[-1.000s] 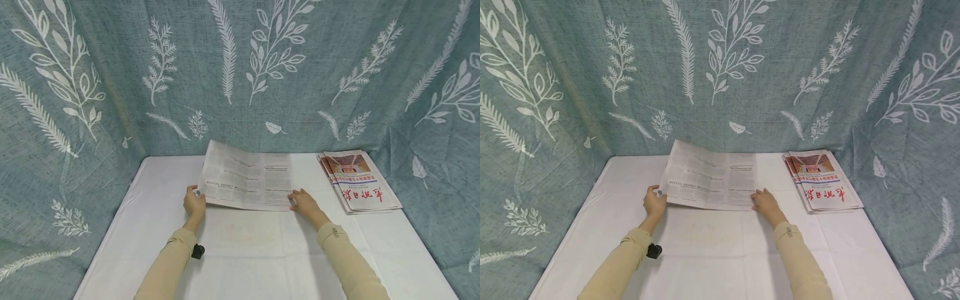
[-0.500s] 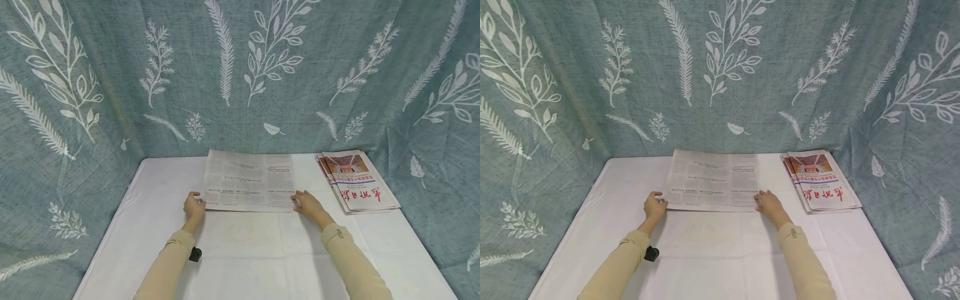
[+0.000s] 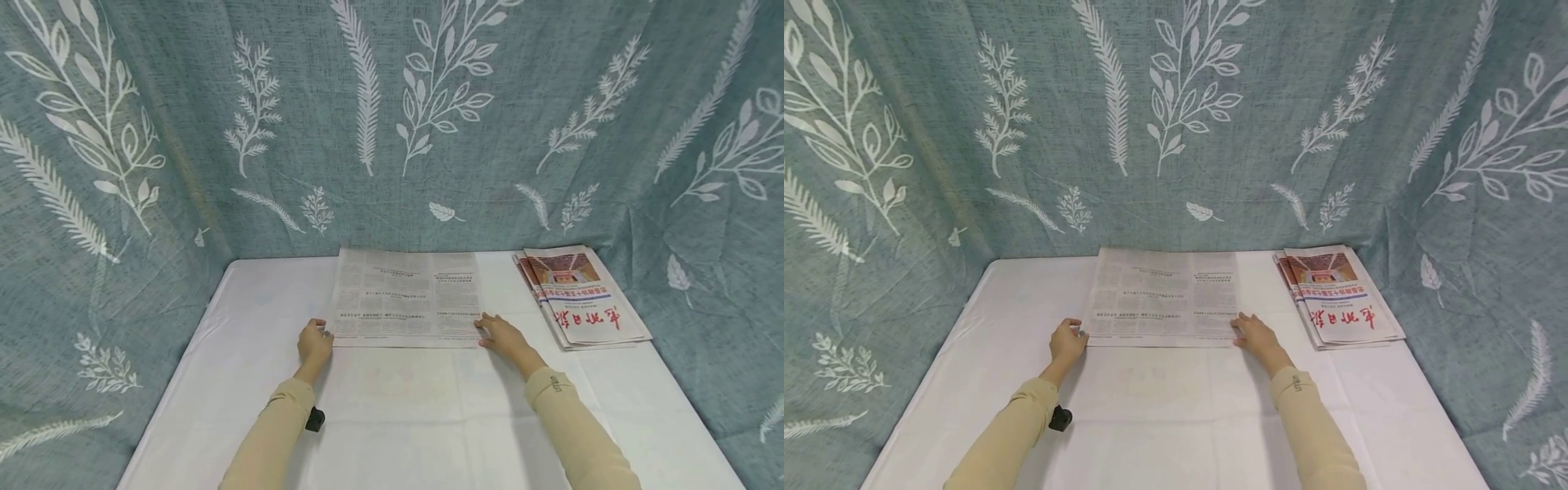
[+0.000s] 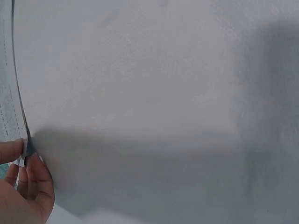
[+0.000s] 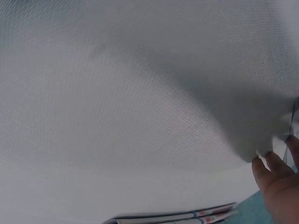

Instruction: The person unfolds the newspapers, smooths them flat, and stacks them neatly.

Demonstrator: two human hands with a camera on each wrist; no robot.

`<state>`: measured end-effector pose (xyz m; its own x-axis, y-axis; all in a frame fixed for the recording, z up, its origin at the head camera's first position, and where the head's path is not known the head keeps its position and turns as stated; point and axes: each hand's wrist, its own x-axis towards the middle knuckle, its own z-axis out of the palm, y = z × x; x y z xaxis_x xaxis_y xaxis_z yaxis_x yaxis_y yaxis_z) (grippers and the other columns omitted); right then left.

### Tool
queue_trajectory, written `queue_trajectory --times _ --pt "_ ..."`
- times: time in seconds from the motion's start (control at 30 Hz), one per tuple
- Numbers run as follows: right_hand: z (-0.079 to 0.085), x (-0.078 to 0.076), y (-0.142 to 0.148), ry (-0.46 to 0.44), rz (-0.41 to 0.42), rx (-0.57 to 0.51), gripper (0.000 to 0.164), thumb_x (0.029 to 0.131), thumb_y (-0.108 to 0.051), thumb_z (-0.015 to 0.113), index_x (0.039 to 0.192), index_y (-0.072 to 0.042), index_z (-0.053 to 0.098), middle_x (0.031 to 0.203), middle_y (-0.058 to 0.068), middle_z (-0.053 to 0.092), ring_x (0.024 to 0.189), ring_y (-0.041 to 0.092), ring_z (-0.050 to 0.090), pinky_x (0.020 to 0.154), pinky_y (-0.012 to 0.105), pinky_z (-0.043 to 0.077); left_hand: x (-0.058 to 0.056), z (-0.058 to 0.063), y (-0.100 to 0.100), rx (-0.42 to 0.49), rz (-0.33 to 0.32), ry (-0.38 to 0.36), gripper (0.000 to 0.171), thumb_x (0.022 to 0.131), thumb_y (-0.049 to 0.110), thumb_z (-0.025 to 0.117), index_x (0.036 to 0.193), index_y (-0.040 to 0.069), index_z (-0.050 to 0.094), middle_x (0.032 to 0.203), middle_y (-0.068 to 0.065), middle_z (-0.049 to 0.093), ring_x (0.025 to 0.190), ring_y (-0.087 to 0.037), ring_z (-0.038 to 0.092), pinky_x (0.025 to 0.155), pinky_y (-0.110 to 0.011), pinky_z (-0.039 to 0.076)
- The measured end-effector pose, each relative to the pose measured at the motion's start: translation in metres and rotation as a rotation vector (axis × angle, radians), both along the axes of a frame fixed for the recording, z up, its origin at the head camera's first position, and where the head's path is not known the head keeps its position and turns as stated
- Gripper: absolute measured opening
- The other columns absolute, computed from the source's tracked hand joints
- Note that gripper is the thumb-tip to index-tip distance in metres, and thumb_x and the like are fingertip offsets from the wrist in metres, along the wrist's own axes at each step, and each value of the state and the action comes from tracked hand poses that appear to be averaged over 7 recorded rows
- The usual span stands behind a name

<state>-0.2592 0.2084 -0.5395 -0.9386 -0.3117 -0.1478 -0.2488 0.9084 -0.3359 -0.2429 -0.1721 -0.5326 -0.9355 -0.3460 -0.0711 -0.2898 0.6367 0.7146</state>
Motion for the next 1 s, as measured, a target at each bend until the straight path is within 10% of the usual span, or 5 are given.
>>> queue_trajectory --times 0.5,0.67,0.87,1.0 --pt "-0.003 0.004 -0.002 0.009 0.010 -0.033 0.048 0.083 -0.015 0.067 0.126 0.003 0.055 0.141 0.029 0.040 0.128 0.054 0.036 0.103 0.060 0.034 0.007 -0.008 -0.008 -0.119 -0.099 -0.041 0.036 0.086 0.004 0.062 0.117 -0.012 0.053 0.105 -0.033 0.057 0.087 -0.041 0.062 0.073 -0.043 0.054" --pt "-0.003 0.006 0.000 0.012 -0.025 -0.044 0.049 0.083 -0.014 0.066 0.128 0.003 0.053 0.142 0.027 0.039 0.129 0.053 0.034 0.103 0.061 0.034 -0.010 -0.019 -0.016 -0.117 -0.142 -0.091 0.035 0.086 0.008 0.065 0.111 -0.013 0.054 0.106 -0.033 0.058 0.094 -0.044 0.060 0.077 -0.045 0.053" --pt "-0.001 0.007 -0.001 0.016 -0.035 -0.051 0.050 0.083 -0.013 0.067 0.128 0.003 0.052 0.143 0.027 0.038 0.129 0.053 0.034 0.104 0.061 0.033 -0.092 -0.185 -0.075 -0.231 -0.128 0.031 0.039 0.078 0.030 0.075 0.093 -0.005 0.066 0.088 -0.021 0.066 0.076 -0.035 0.063 0.061 -0.036 0.051" --pt "-0.002 0.006 -0.002 0.050 -0.017 -0.038 0.048 0.082 -0.013 0.068 0.126 0.003 0.055 0.140 0.028 0.042 0.127 0.050 0.039 0.102 0.059 0.037 -0.144 -0.278 -0.115 -0.172 -0.162 -0.104 0.047 0.076 0.042 0.076 0.091 -0.001 0.067 0.088 -0.017 0.068 0.077 -0.033 0.064 0.062 -0.039 0.053"
